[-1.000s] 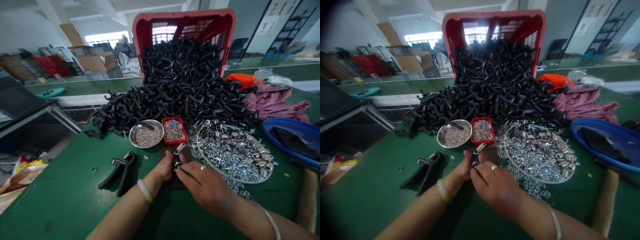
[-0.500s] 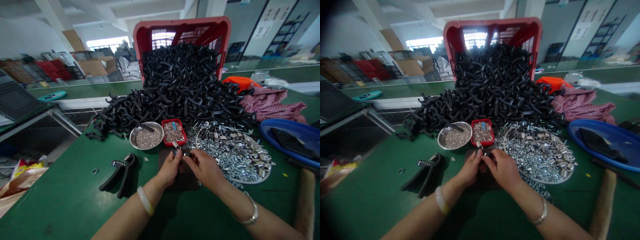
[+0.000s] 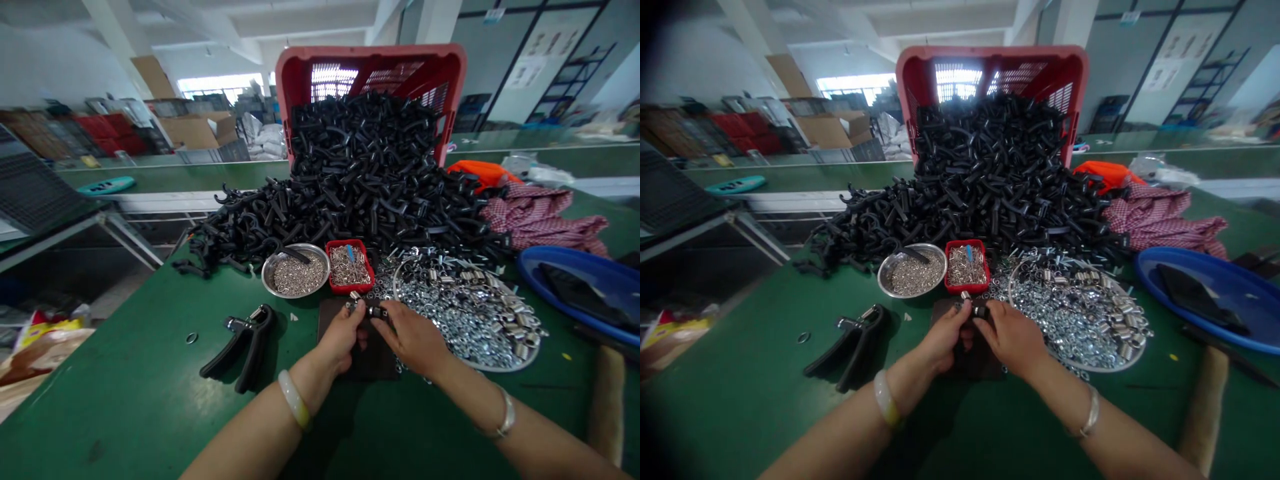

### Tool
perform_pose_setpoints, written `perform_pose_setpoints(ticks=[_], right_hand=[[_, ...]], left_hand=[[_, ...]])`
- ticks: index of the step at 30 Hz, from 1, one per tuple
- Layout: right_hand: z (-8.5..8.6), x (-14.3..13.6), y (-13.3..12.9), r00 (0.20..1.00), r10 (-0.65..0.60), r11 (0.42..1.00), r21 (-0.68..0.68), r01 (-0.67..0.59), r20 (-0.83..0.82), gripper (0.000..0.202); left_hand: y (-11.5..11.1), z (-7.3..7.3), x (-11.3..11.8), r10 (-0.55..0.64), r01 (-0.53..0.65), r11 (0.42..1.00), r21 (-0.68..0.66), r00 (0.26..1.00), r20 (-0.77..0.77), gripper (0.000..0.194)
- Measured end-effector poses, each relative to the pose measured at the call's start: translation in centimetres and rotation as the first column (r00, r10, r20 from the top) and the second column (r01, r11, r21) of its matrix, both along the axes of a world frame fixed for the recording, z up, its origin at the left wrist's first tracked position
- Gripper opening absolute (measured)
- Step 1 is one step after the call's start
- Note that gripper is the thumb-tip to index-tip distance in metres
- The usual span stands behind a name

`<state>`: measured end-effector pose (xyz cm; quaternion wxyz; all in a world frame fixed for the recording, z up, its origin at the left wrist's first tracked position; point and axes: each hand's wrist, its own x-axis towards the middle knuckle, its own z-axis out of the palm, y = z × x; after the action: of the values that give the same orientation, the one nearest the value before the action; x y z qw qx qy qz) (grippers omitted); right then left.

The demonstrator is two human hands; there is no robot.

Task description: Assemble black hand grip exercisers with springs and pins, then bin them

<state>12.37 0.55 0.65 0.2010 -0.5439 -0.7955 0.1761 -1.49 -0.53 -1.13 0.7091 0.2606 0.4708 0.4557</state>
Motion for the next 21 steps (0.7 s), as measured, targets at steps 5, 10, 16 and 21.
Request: perform_pose_setpoints(ticks=[5,10,16,21], right_hand=[[-0.17,0.23,0.72,0.998,0.058,0.94,-0.338,-0.053,0.005,0.07],[0.02,0.48,0.67,0.989,0.056,0.996,0.061,-0.065,0.134,0.041],[0.05,0.73,0.5,0.995,0.083,0.989,-0.128,-0.074,0.062,0.049],[-0.17,0.17,-0.08,0.991,0.074,0.988,-0.143,-0.058,0.111,0.062]], left_hand=[[0.1,0.21,0.0,-0.007,0.008,1.0,0.017,0.998,-0.058,0.051],[0.06,0.4,-0.41,-0.012,0.011,0.999,-0.04,1.0,-0.028,0.049],[0.09,0.1,-0.64,-0.058,0.057,0.997,-0.046,0.998,-0.023,0.047],[0.43,0.34,-0.92,-0.08,0.078,0.997,-0.024,0.992,-0.097,0.045]])
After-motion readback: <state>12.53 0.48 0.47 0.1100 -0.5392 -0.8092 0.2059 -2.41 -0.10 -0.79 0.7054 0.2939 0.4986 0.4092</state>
